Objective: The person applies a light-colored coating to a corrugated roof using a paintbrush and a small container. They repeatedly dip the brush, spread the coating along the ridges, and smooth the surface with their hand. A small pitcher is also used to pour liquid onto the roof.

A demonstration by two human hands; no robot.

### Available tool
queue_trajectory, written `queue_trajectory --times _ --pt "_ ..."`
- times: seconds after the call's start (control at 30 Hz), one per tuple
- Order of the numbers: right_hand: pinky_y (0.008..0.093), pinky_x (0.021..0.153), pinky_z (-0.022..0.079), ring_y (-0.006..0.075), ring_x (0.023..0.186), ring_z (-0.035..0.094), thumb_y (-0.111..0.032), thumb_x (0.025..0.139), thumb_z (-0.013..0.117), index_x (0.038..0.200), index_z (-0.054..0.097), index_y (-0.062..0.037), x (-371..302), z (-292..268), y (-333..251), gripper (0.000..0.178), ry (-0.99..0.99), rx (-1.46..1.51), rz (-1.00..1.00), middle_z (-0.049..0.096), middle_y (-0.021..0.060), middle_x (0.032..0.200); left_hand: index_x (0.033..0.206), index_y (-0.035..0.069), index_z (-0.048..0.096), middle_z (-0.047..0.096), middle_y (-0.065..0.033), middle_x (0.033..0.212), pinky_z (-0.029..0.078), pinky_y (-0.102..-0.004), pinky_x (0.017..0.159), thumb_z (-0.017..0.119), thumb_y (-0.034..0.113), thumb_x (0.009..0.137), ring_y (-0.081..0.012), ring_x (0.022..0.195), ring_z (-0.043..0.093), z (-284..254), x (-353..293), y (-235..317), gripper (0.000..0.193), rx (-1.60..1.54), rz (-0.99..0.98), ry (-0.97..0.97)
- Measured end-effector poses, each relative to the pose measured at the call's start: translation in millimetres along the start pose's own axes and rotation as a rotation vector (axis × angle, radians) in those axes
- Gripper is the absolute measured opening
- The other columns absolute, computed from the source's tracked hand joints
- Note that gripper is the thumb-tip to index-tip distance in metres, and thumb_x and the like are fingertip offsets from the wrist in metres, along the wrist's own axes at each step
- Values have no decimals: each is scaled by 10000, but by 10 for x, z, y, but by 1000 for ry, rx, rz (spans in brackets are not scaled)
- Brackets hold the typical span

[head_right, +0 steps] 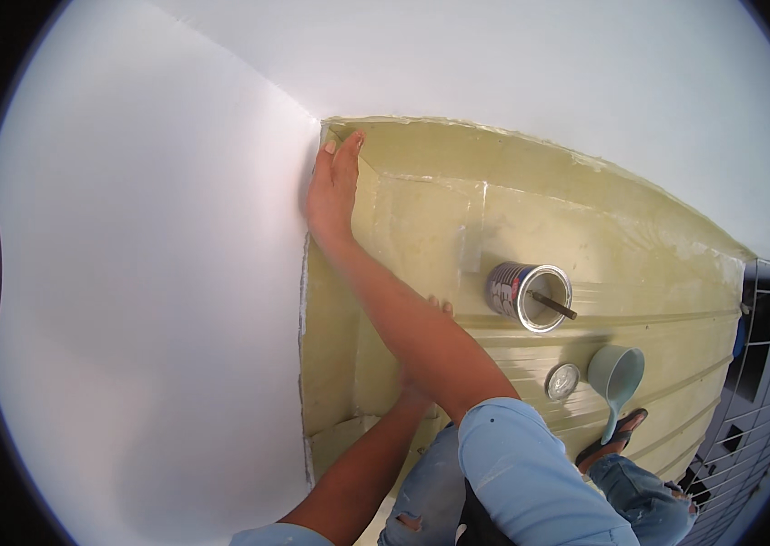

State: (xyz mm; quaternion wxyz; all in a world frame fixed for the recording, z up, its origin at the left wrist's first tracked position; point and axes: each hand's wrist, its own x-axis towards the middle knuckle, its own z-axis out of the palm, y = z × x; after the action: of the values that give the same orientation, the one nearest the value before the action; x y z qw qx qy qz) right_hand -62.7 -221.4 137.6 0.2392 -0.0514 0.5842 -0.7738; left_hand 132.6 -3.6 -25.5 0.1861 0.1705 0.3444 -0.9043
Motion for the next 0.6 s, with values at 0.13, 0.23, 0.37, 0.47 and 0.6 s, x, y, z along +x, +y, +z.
queue_trajectory --times 0.13,0.23,0.37,0.47,0.6 --pt "438 1312 115 356 1631 111 -565 1118 223 1690 18 -20 35 207 -232 816 15 37 70 69 187 1775 1682 45 224 155 -228 1750 94 -610 1288 588 614 994 -445 1605 155 157 47 -122 964 -1259 -178 -184" --pt "480 1300 128 367 1616 162 -590 1112 197 1692 17 -25 62 268 -360 830 31 -25 140 83 170 1779 1683 58 236 155 -224 1752 105 -612 1287 604 624 979 -446 1607 156 221 91 -140 975 -2491 -369 -104" --pt "519 1282 140 366 1593 221 -589 1111 186 1696 21 -36 76 321 -441 822 91 -125 192 107 147 1781 1684 81 249 159 -210 1755 106 -617 1287 586 635 985 -437 1609 156 180 126 -104 954 -3163 -553 3" --pt "514 1283 135 347 1593 227 -567 1117 176 1699 30 -46 87 355 -448 795 50 -150 205 110 137 1783 1686 92 250 156 -197 1759 104 -619 1288 574 640 988 -430 1611 151 151 87 -91 945 -2655 -404 -30" --pt "505 1284 135 320 1595 227 -515 1125 181 1698 103 -48 109 378 -406 744 34 -233 186 111 132 1784 1688 97 247 143 -192 1763 100 -617 1290 574 630 988 -425 1614 144 138 61 -98 938 -2616 -440 -21"
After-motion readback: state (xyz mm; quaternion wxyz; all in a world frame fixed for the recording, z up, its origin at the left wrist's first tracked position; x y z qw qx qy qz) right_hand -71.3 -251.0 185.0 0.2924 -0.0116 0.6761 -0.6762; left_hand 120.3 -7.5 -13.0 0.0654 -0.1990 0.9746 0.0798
